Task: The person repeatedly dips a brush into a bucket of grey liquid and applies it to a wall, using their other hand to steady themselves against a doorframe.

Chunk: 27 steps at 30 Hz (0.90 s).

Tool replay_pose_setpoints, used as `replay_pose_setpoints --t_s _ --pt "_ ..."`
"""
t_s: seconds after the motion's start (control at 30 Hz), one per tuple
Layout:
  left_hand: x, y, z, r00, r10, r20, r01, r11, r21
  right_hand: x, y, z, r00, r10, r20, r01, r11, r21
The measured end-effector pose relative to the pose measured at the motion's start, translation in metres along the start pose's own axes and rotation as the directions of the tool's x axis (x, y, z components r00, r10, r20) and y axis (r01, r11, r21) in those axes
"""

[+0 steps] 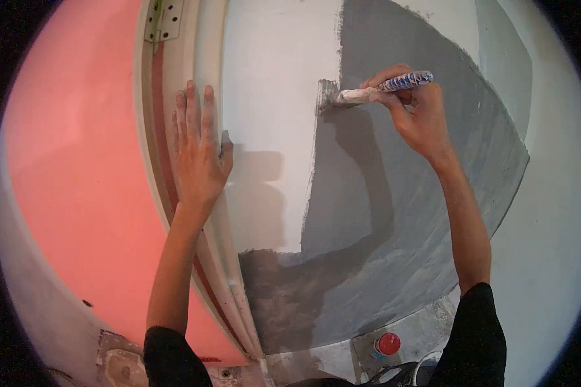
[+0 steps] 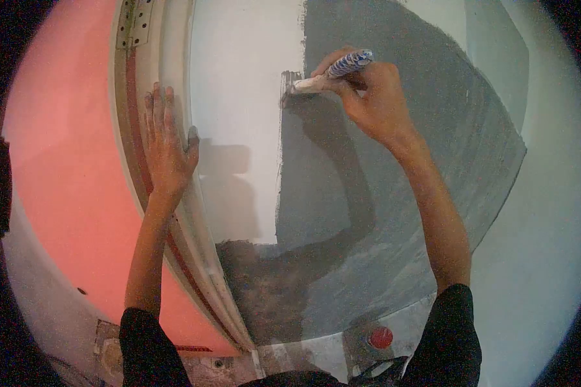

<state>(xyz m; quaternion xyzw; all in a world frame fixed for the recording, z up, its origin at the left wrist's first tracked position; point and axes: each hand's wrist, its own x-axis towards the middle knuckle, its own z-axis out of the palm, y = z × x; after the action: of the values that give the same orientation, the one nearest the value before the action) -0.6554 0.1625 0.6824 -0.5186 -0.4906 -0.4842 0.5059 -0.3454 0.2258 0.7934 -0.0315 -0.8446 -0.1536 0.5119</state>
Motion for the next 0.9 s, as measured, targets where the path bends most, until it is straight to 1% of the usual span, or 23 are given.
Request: replay_pose_setpoints --t_s 0.07,0.17,0.27,0.33,0.37,0.47,0.57,0.67,0.77,0.87,0.9 --pt "-0.002 0.0 0.001 1.0 0.004 -0.005 -0.004 1.0 -0.018 -0.001 -0.003 0.001 1.0 0.016 -0.012 -0.016 1.0 0.016" --pt "0.0 0.001 0.001 0.999 0.015 -0.03 -0.017 0.999 -0.04 -0.001 0.004 0.003 1.0 0.027 0.016 -0.027 0.999 0.039" --pt "0.0 -0.001 0.002 0.999 0.025 -0.047 -0.028 0.999 -0.045 0.001 0.006 0.005 0.999 -0.029 0.043 0.029 1.0 0.008" --pt "0.0 -0.001 0.003 0.997 0.037 -0.063 -0.041 0.997 -0.06 0.003 0.009 0.006 0.998 -0.048 0.051 0.051 0.998 -0.043" --pt "0.0 -0.001 0.003 0.998 0.033 -0.052 -0.035 0.998 -0.055 0.005 0.01 0.007 0.997 -0.057 0.055 0.06 0.996 -0.068" --pt "0.0 0.0 0.001 0.999 0.017 -0.029 -0.018 0.999 -0.041 0.014 0.009 0.006 0.997 -0.05 0.052 0.054 0.996 -0.069" --pt "-0.001 -0.001 0.0 1.0 0.006 -0.02 -0.007 0.999 -0.036 0.03 0.023 0.006 0.984 -0.176 -0.019 0.172 0.976 -0.13" --pt "-0.002 -0.002 0.002 0.999 0.021 -0.032 -0.022 0.999 -0.044 0.052 0.029 -0.002 0.969 -0.24 -0.062 0.211 0.93 -0.299" --pt "-0.002 -0.004 0.004 0.998 0.039 -0.05 -0.041 0.998 -0.05 0.07 0.037 -0.009 0.982 -0.14 -0.13 0.091 0.94 -0.328" --pt "-0.002 -0.001 0.003 0.999 0.017 -0.039 -0.018 0.999 -0.027 0.09 0.025 -0.015 0.96 -0.125 -0.249 0.055 0.961 -0.271" --pt "-0.001 -0.001 0.003 0.999 0.006 -0.033 -0.007 1.0 -0.029 0.086 0.027 -0.02 0.958 -0.162 -0.236 0.082 0.945 -0.317"
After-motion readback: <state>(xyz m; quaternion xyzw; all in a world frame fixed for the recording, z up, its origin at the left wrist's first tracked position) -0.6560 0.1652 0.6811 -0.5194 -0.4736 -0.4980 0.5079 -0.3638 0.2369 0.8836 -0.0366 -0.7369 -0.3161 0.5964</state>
